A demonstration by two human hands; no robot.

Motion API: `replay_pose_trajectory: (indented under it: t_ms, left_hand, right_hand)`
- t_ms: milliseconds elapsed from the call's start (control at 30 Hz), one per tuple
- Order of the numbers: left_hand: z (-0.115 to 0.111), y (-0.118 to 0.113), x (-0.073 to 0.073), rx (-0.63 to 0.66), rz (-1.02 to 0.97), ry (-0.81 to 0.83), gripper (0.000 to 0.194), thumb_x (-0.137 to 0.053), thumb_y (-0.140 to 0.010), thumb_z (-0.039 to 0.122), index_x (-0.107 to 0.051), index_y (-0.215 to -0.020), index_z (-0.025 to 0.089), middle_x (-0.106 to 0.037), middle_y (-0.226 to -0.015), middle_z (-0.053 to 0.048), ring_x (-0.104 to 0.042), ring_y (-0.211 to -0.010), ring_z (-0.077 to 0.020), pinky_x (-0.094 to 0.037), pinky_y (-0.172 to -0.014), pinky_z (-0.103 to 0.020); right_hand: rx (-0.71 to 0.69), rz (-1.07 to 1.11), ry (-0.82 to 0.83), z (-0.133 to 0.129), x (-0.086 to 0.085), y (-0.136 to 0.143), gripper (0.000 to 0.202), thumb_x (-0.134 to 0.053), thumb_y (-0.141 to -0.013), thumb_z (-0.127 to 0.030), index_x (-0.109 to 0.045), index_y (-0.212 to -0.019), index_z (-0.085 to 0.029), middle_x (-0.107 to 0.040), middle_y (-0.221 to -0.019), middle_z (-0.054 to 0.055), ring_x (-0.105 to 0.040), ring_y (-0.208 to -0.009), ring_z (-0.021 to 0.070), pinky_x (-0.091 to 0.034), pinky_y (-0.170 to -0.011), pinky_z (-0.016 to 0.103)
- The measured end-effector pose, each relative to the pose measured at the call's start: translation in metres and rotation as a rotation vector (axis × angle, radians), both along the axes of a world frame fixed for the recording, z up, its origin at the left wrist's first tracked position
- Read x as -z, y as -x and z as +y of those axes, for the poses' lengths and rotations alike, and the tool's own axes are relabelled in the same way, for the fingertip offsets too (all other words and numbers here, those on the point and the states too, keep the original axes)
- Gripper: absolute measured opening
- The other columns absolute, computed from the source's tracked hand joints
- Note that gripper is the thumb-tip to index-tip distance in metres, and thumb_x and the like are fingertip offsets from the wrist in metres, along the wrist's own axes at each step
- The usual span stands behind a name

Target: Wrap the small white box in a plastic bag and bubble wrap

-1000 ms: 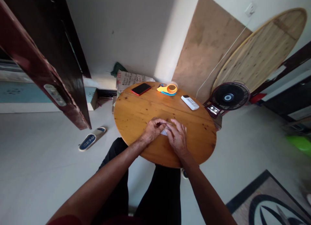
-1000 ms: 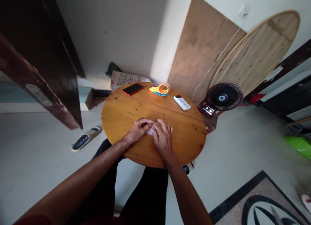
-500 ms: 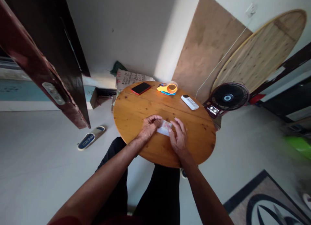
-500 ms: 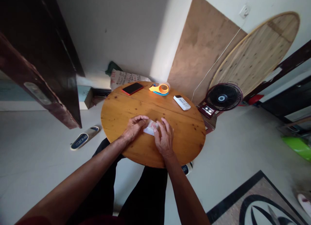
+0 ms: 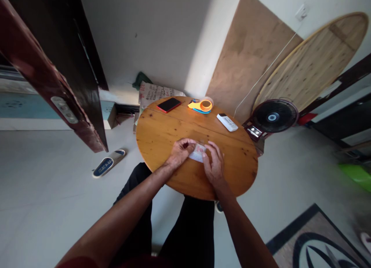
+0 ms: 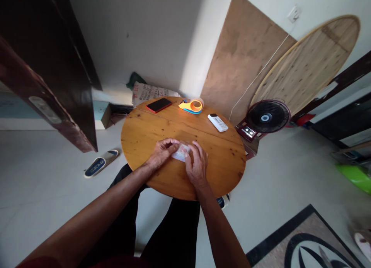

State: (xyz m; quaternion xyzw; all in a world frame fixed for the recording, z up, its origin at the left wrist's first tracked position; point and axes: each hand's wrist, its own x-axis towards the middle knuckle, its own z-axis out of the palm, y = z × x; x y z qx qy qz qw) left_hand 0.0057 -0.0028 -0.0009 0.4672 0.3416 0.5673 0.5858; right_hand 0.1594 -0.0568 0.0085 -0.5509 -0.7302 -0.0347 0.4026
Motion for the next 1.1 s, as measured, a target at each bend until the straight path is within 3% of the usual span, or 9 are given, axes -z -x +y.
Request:
replay_pose_trajectory:
  t_ms: [267, 500, 633, 800, 1100]
  left_hand:
    - [-0.002, -0.004, -0.002, 0.021, 0.056, -0.021, 0.016, -0.071, -0.069, 0.029, -0.067, -0.075, 0.015, -0.067, -0.072, -0.001, -0.057, -0.061, -0.0101, -0.046, -0.059, -0.022]
    - [-0.004, -0.005, -0.002, 0.015, 0.11, -0.045, 0.021, -0.073, -0.07, 0.034, -0.066, -0.078, 0.015, -0.063, -0.069, 0.001, -0.053, -0.058, -0.0084, -0.043, -0.055, -0.02]
    - [-0.003, -0.006, 0.001, 0.02, 0.114, -0.07, 0.02, -0.072, -0.071, 0.032, -0.066, -0.078, 0.015, -0.059, -0.067, 0.001, -0.049, -0.057, -0.0074, -0.04, -0.054, -0.019]
    - [-0.001, -0.006, 0.003, 0.049, 0.156, -0.065, 0.019, -0.07, -0.073, 0.032, -0.067, -0.08, 0.015, -0.058, -0.068, 0.002, -0.048, -0.058, -0.0073, -0.041, -0.056, -0.02]
    - [0.0, -0.006, 0.004, 0.073, 0.184, -0.035, 0.023, -0.071, -0.074, 0.035, -0.067, -0.087, 0.016, -0.065, -0.079, -0.002, -0.056, -0.067, -0.0105, -0.046, -0.063, -0.022]
  right_hand:
    - [0.046, 0.543, 0.178, 0.025, 0.008, -0.021, 0.03, -0.055, -0.085, -0.039, -0.063, -0.105, -0.018, -0.067, -0.107, 0.011, -0.063, -0.099, 0.0236, -0.049, -0.092, 0.044]
    - [-0.06, 0.624, 0.476, 0.062, -0.006, -0.021, 0.034, -0.069, -0.072, -0.043, -0.069, -0.096, -0.02, -0.073, -0.095, 0.008, -0.067, -0.085, 0.0226, -0.053, -0.078, 0.038]
    - [-0.061, 0.643, 0.456, 0.075, -0.003, -0.017, 0.027, -0.067, -0.07, -0.042, -0.07, -0.085, -0.019, -0.073, -0.088, 0.006, -0.065, -0.08, 0.0204, -0.051, -0.076, 0.035]
    - [-0.069, 0.718, 0.36, 0.074, 0.003, -0.016, 0.022, -0.065, -0.071, -0.04, -0.069, -0.077, -0.019, -0.071, -0.084, 0.004, -0.063, -0.082, 0.0201, -0.048, -0.081, 0.035]
    - [-0.161, 0.84, 0.476, 0.057, -0.01, -0.01, 0.017, -0.067, -0.072, -0.037, -0.069, -0.072, -0.02, -0.07, -0.079, 0.002, -0.063, -0.078, 0.0187, -0.047, -0.079, 0.034]
